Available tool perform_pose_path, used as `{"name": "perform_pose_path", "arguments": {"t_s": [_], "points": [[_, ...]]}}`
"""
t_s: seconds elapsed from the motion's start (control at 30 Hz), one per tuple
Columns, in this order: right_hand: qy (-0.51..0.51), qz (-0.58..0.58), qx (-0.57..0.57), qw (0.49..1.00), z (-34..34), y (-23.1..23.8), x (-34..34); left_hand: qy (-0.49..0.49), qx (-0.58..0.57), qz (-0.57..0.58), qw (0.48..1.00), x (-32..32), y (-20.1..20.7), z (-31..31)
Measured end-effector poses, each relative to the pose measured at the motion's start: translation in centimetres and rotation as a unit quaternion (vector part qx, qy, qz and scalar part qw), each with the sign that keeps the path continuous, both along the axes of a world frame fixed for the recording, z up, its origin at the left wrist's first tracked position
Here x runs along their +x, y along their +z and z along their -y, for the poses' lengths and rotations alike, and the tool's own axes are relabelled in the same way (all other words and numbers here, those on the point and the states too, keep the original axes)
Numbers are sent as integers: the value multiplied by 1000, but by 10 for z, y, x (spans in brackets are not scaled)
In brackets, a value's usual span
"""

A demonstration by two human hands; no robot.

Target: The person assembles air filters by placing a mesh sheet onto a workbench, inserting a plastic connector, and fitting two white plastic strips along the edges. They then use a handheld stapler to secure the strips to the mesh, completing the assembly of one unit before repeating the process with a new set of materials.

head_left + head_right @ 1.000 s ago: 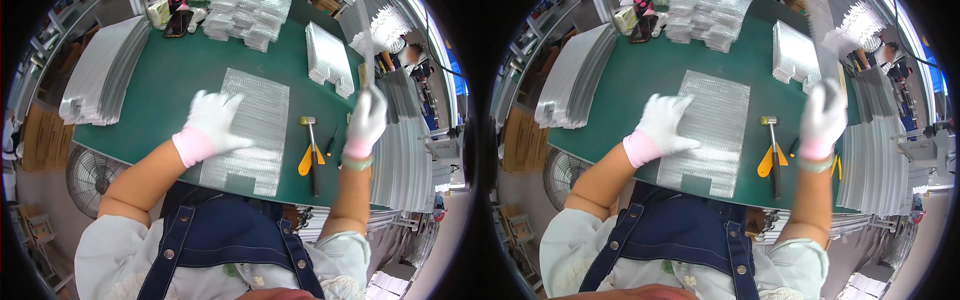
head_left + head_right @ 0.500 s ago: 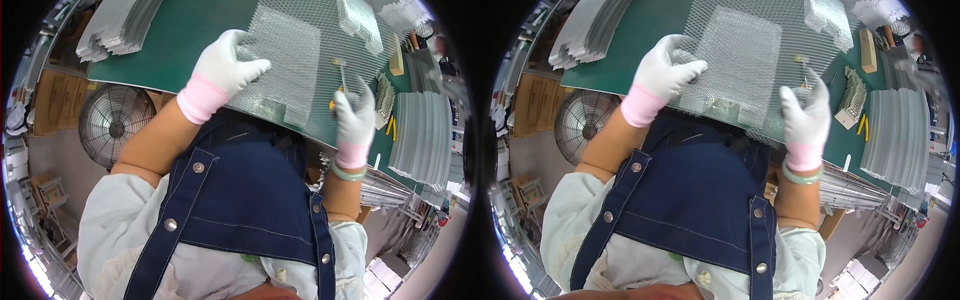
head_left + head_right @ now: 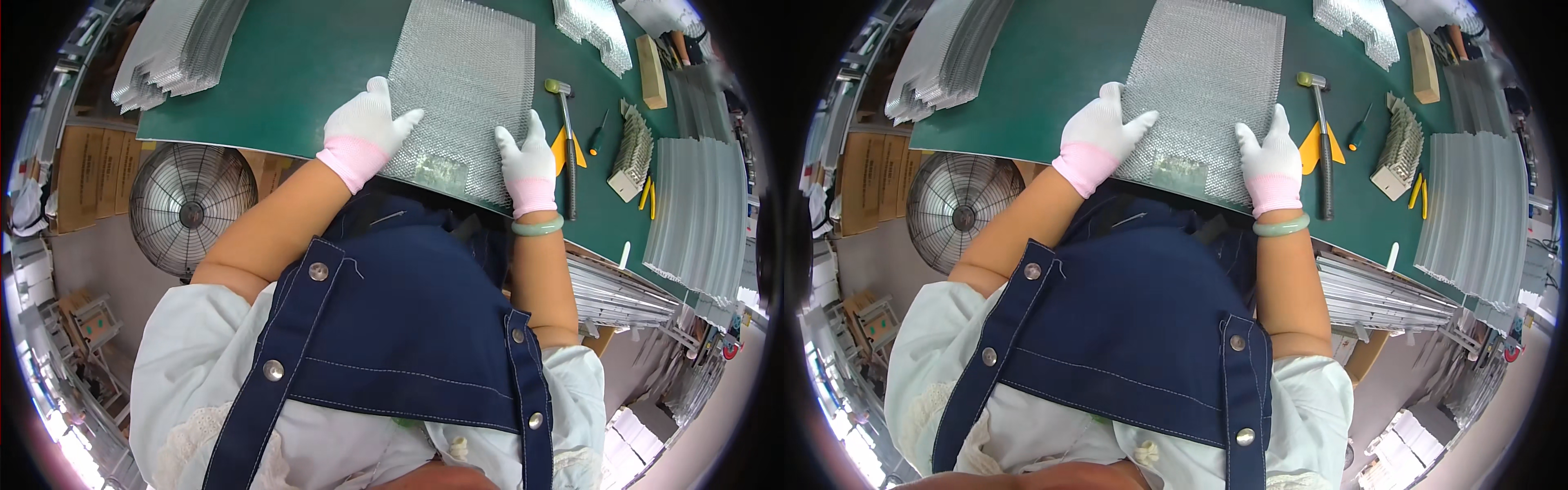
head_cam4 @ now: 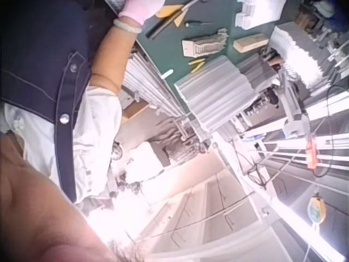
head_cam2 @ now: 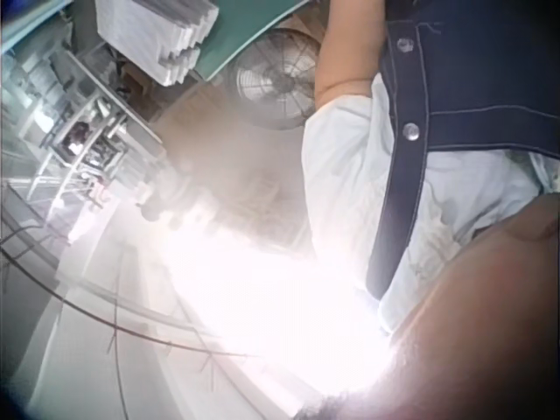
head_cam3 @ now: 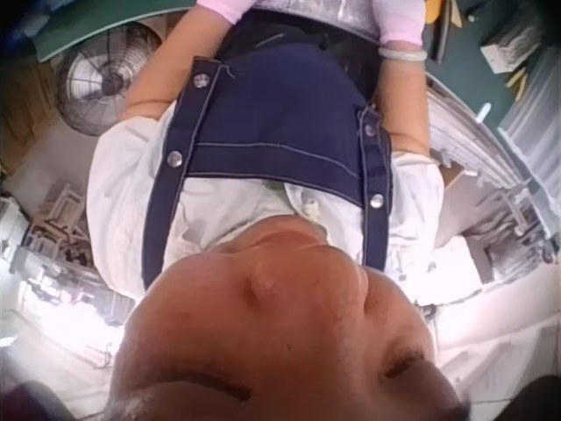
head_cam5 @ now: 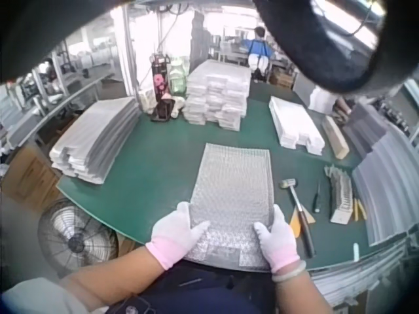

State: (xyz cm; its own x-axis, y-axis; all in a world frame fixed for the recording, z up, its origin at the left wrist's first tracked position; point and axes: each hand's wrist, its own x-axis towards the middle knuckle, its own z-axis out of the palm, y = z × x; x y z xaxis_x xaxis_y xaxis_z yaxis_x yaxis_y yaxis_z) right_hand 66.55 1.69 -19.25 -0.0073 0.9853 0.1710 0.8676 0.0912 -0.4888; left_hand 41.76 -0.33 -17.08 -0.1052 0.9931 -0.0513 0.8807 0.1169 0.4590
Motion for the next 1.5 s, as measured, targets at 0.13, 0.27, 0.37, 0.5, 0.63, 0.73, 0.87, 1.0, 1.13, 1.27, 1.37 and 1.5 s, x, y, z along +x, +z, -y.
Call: {"name": "perform_pose_path", "arguments": {"t_s": [0.13,0.27,0.37,0.5,0.63,0.73,0.87,1.0,1.13,1.27,1.37,1.5], "points": [[-27,2,32,999,12,3,-9,-4,15,-9,1000,-1,-3,0],[-41,62,-49,996,-4,6,-10,-11,-4,-4,1000,0,-1,-5],[-37,81,-130,988,-16,16,-12,8,-51,-12,999,-1,3,-11],[-39,111,-151,982,-19,17,-12,6,-65,-8,998,-1,5,-16],[-54,94,-128,986,-13,14,-15,2,24,-3,1000,2,-4,-5],[-51,98,-93,989,-10,9,-14,-8,38,-17,999,1,-7,-5],[-51,125,-115,984,-16,10,-13,-10,-19,-8,1000,-2,0,-19],[-70,161,-111,978,-11,19,-22,12,-26,-55,998,6,-2,-14],[-105,201,-48,973,3,15,-31,24,77,-156,984,10,-10,-4],[-82,215,-39,972,1,13,-28,-15,160,-170,972,5,-17,-10],[-74,226,-31,971,-2,7,-26,-76,139,-154,975,-4,-20,-11],[-83,242,-74,964,-2,11,-34,-122,69,-164,976,-3,-6,-11]]}}
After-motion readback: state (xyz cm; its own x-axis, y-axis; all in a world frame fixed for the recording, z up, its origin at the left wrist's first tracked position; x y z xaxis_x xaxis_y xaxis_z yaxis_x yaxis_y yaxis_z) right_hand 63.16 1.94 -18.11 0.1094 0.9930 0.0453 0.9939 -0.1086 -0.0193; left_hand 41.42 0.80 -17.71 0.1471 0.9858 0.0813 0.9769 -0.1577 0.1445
